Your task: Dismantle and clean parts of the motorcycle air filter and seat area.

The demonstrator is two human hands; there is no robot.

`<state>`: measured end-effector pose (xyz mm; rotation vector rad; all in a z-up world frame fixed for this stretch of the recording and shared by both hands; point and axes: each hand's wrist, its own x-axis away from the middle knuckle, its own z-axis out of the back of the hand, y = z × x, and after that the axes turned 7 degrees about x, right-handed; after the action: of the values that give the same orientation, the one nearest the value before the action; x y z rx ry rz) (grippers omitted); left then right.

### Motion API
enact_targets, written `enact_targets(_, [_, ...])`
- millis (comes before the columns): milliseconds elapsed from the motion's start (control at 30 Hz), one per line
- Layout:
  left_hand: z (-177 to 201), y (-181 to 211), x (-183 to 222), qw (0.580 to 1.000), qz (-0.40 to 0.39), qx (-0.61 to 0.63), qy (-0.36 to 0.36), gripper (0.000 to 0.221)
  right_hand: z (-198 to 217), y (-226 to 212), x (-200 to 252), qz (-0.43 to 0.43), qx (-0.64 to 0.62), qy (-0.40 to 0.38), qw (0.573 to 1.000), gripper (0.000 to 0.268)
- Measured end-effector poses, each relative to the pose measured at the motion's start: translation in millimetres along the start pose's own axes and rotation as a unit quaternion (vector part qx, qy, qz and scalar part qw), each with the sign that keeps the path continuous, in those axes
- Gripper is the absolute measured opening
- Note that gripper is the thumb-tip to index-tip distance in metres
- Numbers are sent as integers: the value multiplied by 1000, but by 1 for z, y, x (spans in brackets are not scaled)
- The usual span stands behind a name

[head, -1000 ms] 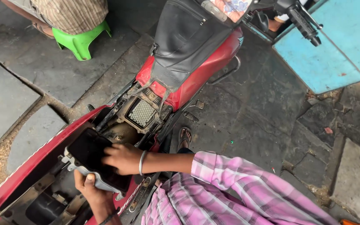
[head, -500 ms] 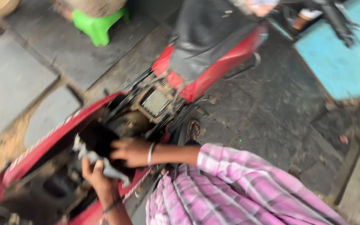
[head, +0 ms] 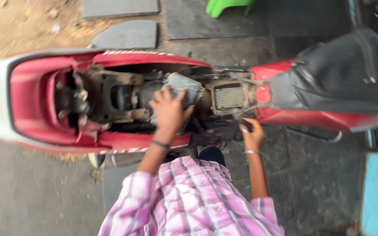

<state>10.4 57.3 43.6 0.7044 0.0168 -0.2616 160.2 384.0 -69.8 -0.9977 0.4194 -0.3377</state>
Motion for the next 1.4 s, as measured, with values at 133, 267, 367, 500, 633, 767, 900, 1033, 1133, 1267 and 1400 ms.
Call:
enact_targets(133, [-85, -7, -9, 984, -54, -171, 3, 50, 36, 11, 14, -56, 10, 85, 995, 31])
enact_targets(267, [-87, 4, -12, 965, -122, -230, 29, 40, 63, 11, 12, -44, -42, 127, 990, 30])
enact_targets(367, [-97, -19, -24, 975, -76, -209, 8, 41, 69, 7, 18, -42, -41, 141, 988, 29])
enact_targets(500, [-68, 2, -20, 961, -88, -261, 2, 46, 88, 14, 13, -36, -56, 127, 990, 30])
enact_targets(633, [-40, 2, 0, 977, -90, -191, -39, 65, 102, -28, 2, -91, -196, 164, 962, 36])
enact_targets(767, [2, -12, 31, 982, -125, -63, 126, 63, 109, -108, -13, -83, -506, 106, 852, 41])
enact_targets(900, [118, -35, 57, 954, -62, -36, 291, 43, 67, -74, -25, -111, -588, -14, 801, 49])
enact_targets(1033, [158, -86, 61, 920, 82, -82, 373, 56, -28, -44, 5, -7, -80, -44, 996, 48])
enact_targets(1133, [155, -115, 44, 938, 175, -36, 296, 59, -68, -78, 28, 169, 275, -148, 935, 54])
enact_targets(1267, [140, -133, 33, 946, 218, -36, 236, 27, -86, -50, 39, 157, 381, -127, 902, 56])
enact_targets(1400, [140, -125, 48, 949, 206, 13, 236, 24, -57, 9, 16, 28, 165, -59, 984, 45])
